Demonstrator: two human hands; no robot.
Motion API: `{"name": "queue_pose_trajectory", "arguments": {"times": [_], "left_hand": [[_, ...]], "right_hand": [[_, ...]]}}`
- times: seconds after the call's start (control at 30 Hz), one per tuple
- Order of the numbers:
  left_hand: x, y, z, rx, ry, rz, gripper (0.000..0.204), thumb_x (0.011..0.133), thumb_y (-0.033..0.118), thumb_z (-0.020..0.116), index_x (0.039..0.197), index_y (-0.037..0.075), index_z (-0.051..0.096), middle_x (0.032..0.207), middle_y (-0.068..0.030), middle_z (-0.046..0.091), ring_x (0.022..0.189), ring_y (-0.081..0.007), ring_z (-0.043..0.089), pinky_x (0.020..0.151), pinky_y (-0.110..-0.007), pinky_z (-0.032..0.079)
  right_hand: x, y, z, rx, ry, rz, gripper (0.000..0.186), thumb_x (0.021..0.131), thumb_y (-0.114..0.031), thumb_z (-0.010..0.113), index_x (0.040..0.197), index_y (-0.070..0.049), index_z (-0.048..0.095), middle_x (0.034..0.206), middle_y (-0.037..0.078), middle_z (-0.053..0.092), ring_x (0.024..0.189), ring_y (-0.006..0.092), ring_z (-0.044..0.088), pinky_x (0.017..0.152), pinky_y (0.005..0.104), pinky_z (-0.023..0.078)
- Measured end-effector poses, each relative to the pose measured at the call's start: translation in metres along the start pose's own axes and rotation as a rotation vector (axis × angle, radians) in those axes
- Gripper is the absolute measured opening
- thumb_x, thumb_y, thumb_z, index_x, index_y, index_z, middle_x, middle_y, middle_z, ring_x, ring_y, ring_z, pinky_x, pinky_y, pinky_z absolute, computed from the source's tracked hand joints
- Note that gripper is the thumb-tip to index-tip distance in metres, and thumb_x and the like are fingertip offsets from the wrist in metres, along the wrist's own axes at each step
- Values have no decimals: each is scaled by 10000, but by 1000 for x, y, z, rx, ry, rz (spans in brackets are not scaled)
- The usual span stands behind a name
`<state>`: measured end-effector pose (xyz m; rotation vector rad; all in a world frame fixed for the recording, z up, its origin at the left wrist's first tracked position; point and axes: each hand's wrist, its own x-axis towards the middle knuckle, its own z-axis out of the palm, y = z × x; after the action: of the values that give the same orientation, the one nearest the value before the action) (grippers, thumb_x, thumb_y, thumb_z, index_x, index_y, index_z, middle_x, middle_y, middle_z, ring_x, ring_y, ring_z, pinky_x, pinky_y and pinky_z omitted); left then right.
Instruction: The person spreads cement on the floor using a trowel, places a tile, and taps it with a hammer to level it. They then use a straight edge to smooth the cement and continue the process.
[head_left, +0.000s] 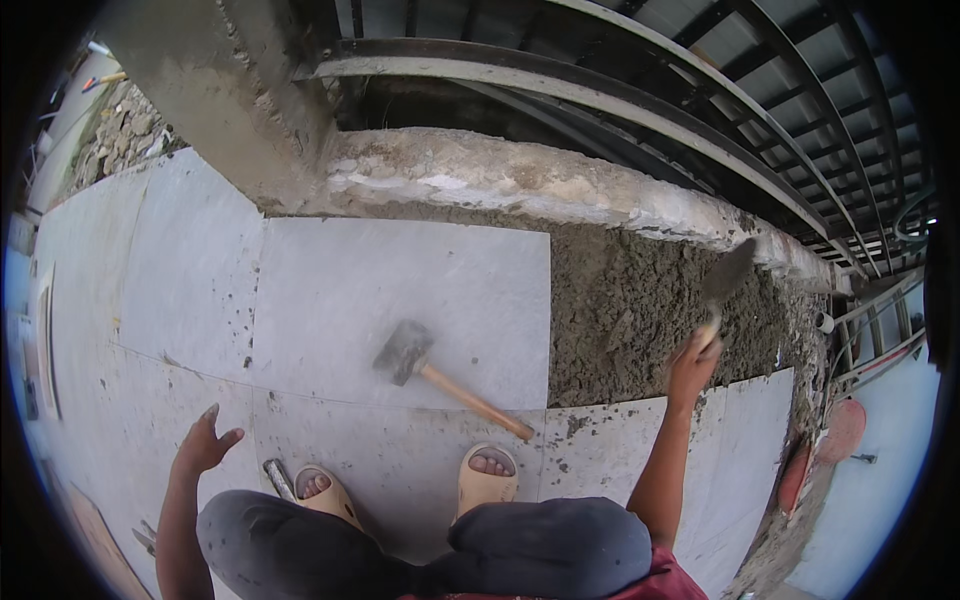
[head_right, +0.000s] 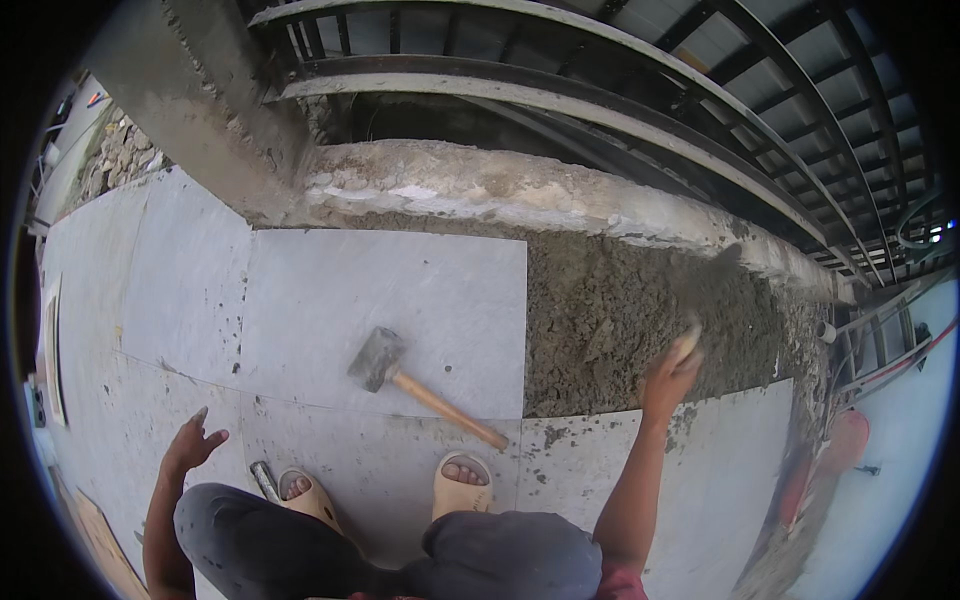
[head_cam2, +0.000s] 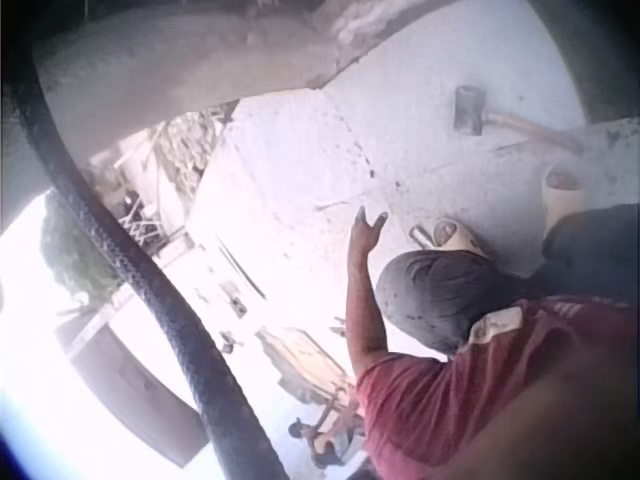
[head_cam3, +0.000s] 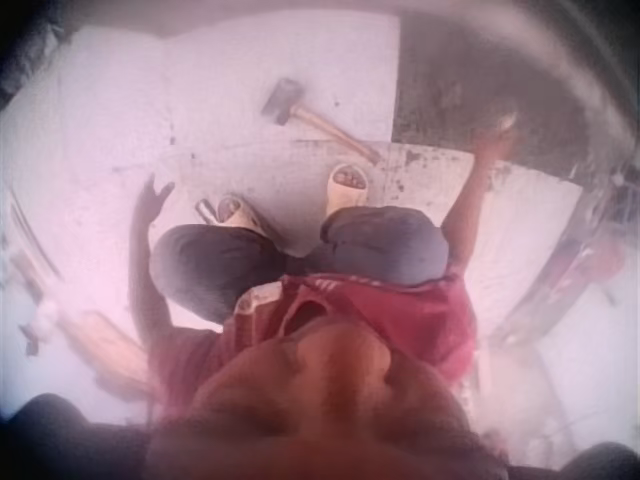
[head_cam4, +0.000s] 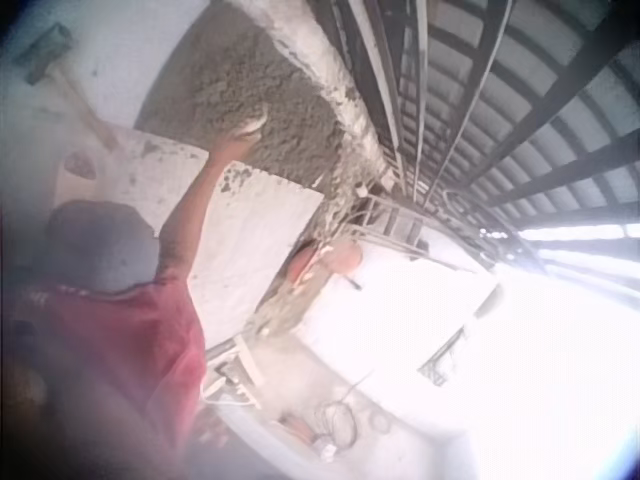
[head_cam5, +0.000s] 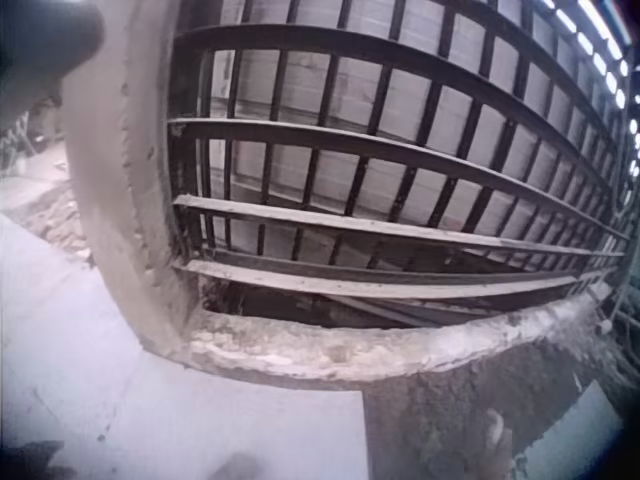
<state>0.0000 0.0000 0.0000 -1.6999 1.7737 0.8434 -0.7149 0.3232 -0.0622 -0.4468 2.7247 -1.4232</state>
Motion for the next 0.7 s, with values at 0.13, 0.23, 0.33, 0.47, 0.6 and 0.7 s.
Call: {"name": "queue_pose_trajectory", "arguments": {"times": [0.13, 0.23, 0.33, 0.47, 0.6, 0.7], "left_hand": [[14, -2, 44, -74, 10, -9, 878, 868, 472, 668, 1418, -119, 324, 1440, -316, 388, 1382, -394, 349, 1142, -421, 299], [33, -43, 90, -250, 68, -21, 863, 868, 451, 674, 1402, -137, 337, 1434, -329, 386, 1380, -398, 350, 1141, -420, 301], [9, -110, 132, -269, 227, -59, 829, 869, 462, 667, 1396, -107, 373, 1453, -313, 372, 1382, -397, 347, 1143, -420, 295], [-2, -97, 138, -251, 466, -80, 701, 888, 435, 643, 1334, -68, 448, 1395, -274, 435, 1286, -400, 438, 1069, -430, 370], [5, -58, 143, -451, 578, -11, 582, 907, 401, 624, 1277, -37, 521, 1335, -236, 497, 1178, -390, 534, 997, -430, 438], [2, -20, 138, -681, 490, 37, 540, 932, 385, 597, 1262, -39, 546, 1291, -210, 530, 1078, -332, 605, 946, -404, 470]], "right_hand": [[73, -53, 52, 283, 238, 80, 356, 1012, -354, 471, 1138, -22, 493, 828, 87, 553, 655, 174, 555, 604, 333, 487], [126, -36, 69, -232, -199, 433, 327, 992, -383, 530, 951, -59, 521, 725, 65, 553, 568, 155, 553, 484, 302, 466], [45, -122, 91, 179, -202, 261, 296, 931, -393, 624, 912, -108, 548, 705, 46, 527, 593, 172, 550, 505, 336, 474], [-29, -154, 115, 160, -714, 503, 232, 924, -294, 626, 1001, -91, 547, 697, 19, 505, 487, 143, 497, 409, 308, 437], [-126, -220, 152, -87, -1219, 164, 291, 970, -218, 551, 1189, -40, 480, 735, 59, 542, 486, 138, 550, 393, 283, 462], [-190, -267, 176, -298, -1530, -88, 362, 989, -216, 523, 1295, -35, 452, 779, 74, 560, 500, 134, 563, 409, 282, 473]]}}
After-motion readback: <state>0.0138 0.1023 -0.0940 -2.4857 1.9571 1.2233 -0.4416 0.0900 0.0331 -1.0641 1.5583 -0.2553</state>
